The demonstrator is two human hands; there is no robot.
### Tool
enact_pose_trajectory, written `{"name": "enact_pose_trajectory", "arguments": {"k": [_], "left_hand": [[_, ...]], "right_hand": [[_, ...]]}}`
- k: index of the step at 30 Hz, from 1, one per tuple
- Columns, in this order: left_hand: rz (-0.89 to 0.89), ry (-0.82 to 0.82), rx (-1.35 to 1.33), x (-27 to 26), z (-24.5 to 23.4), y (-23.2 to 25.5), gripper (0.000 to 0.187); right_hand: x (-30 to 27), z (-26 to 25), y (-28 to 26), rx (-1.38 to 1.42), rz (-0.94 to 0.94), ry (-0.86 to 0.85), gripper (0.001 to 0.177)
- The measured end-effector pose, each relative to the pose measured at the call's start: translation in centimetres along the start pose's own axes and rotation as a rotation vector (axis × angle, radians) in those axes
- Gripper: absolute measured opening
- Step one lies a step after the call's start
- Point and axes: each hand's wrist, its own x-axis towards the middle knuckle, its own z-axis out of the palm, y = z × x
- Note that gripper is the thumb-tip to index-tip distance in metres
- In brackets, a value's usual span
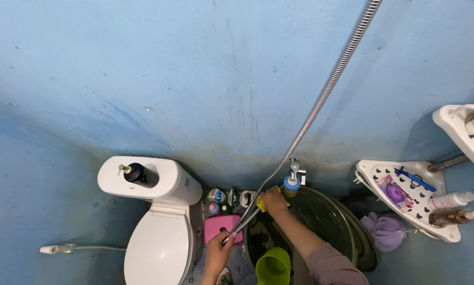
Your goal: Cleaning a shower head and hose with a sponge.
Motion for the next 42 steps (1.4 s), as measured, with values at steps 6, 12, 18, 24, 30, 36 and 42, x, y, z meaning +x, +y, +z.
{"name": "enact_pose_trajectory", "arguments": {"k": [6, 12, 18, 24, 30, 36, 42], "left_hand": [[0.021, 0.007, 0.006, -0.2, 0.1, 0.3, 0.031], [0.058, -0.005, 0.069, 1.3, 1.3, -1.9, 0.035], [0.124, 0.033, 0.019, 0.9, 1.0, -1.0, 0.029], [0.111, 0.027, 0.146, 0.2, 1.1, -0.3, 0.033], [-0.005, -0.031, 0.154, -0.5, 1.2, 0.4, 0.033], [0.058, 0.033, 0.090, 0.4, 0.9, -1.3, 0.031], [0.066, 0.045, 0.086, 0.8, 0.0, -1.1, 0.034]], "right_hand": [[-3.3, -0.3, -3.6, 0.063, -0.061, 0.139, 0.020], [-10.4, -10.2, -10.4, 0.440, -0.289, 0.309, 0.018], [-9.5, -8.7, -9.2, 0.443, -0.341, 0.239, 0.023], [-5.7, -1.5, -2.7, 0.292, -0.294, 0.294, 0.024], [-2.8, -0.2, 2.1, 0.135, -0.071, 0.088, 0.030], [-3.6, 0.3, 0.4, 0.186, -0.088, 0.214, 0.033], [-7.4, -4.3, -5.4, 0.345, -0.121, 0.229, 0.030]]}}
